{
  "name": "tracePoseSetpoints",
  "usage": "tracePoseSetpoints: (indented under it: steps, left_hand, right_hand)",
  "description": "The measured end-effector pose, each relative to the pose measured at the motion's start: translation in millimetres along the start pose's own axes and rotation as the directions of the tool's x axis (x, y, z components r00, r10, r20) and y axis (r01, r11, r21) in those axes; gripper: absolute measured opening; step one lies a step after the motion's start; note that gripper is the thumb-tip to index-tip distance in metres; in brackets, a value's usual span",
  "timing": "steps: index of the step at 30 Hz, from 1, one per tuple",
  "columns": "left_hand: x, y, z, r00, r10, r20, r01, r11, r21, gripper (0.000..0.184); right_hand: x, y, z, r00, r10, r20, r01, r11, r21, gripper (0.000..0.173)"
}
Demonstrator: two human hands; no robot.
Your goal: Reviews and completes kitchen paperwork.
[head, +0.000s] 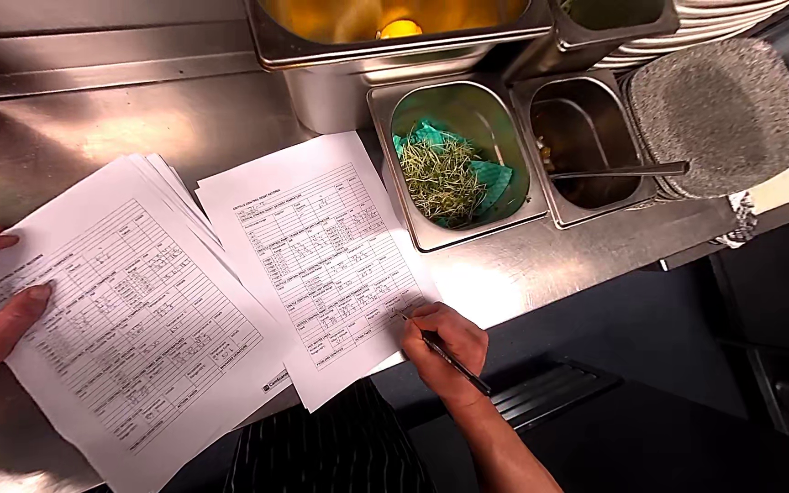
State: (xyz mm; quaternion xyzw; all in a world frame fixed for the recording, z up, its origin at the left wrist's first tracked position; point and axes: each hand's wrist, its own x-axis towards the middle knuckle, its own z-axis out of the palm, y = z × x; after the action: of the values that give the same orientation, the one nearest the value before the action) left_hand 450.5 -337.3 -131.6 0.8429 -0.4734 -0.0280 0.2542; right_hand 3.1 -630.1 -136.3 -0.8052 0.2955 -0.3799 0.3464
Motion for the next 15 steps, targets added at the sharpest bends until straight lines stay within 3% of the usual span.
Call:
tracePoseSetpoints:
  steps: [5,10,15]
  left_hand:
    - [-13.2,-51.3,6.2,1.000,-0.005,0.019,0.003,0.993,0.117,0.074]
    - [-6.7,-25.8,3.7,1.000,-0.018,0.021,0.016,0.995,0.097,0.075]
    - [-10.7,-41.2,5.9,1.000,-0.008,0.011,0.006,0.993,0.122,0.075]
  right_hand:
    - [-0.8,-0.7,1.4,1.000,-0.009,-0.022,0.008,0.999,-0.035,0.012]
    - [-0.9,0.1,-0.6,1.000,-0.011,0.001,0.011,1.000,0.001,0.012]
    - [-0.9,0.8,-0.2,0.999,0.003,-0.035,-0.003,1.000,0.007,0.012]
